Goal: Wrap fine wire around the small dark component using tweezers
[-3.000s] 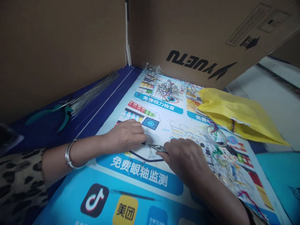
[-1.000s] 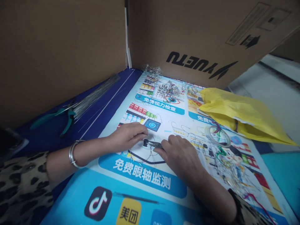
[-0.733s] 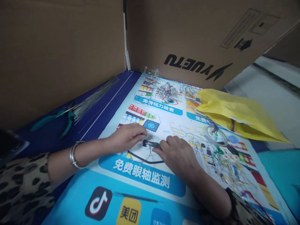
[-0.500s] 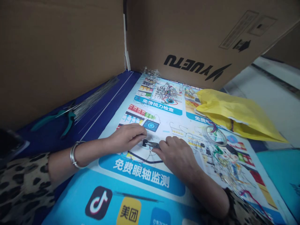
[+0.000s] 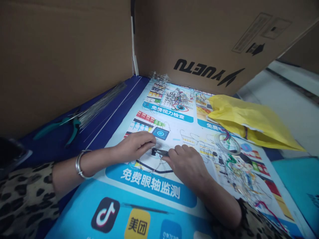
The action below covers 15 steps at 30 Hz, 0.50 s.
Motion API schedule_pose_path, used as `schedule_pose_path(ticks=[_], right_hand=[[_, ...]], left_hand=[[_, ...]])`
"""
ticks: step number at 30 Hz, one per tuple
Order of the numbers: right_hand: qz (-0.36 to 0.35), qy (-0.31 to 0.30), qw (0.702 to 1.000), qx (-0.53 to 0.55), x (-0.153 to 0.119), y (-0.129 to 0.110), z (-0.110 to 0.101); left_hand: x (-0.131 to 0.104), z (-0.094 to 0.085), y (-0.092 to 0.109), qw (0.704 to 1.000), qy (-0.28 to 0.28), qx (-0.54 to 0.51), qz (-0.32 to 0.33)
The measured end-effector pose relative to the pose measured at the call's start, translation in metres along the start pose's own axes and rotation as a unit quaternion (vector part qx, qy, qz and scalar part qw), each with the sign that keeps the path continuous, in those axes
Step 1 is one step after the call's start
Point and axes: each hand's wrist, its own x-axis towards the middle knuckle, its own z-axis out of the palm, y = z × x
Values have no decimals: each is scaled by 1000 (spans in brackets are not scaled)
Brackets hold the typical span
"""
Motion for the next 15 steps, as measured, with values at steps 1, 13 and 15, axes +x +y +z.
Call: schedule_pose_path(ticks=[1,13,15], right_hand=[[1,-1,1000,0,0,0,0],[-2,3,1000,9,0,1,5],[1,0,1000,11,0,1,5]], left_hand=[[0,0,0,1000,1,-2,0],[1,-1,2,1000,-3,-13,-6],[1,-2,2,1000,-3,-15,-8]])
